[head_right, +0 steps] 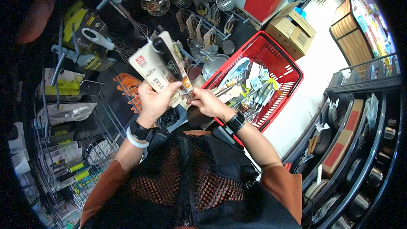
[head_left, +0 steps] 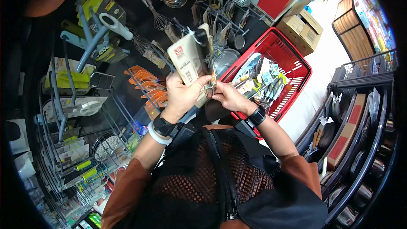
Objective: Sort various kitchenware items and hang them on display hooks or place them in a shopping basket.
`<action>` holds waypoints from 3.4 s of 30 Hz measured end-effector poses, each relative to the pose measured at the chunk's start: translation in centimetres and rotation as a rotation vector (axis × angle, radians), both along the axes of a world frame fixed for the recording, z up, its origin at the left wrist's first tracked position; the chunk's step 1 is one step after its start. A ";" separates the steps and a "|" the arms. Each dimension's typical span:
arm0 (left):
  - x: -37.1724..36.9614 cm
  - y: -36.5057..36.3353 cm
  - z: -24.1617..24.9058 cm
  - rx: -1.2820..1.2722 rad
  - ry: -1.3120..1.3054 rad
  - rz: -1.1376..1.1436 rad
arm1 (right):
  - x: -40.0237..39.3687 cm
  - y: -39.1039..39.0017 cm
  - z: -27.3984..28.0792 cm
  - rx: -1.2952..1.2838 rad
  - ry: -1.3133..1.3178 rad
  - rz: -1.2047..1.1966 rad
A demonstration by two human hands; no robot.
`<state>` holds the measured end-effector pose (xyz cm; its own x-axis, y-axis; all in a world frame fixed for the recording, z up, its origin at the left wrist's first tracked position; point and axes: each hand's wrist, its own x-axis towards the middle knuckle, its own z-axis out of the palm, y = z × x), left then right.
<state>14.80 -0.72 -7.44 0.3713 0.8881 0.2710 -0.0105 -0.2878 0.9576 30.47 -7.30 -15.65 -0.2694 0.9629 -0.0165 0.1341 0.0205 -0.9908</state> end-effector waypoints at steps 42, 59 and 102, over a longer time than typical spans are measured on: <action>-7.8 -0.7 -5.5 -0.148 0.662 -0.303 | -1.7 0.5 -3.0 0.170 -0.306 -0.169; -7.0 3.2 -7.4 -0.420 0.548 -0.115 | -6.2 4.9 -5.9 0.224 -0.403 -0.157; -6.0 4.6 -8.7 -0.263 0.663 -0.021 | -6.7 5.4 -6.8 0.296 -0.190 -0.361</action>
<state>8.79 3.89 -16.09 0.4012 0.8839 -0.2405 0.5952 -0.0520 0.8019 23.75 -1.86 -22.40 0.0635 0.9649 0.2550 0.3617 0.2159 -0.9070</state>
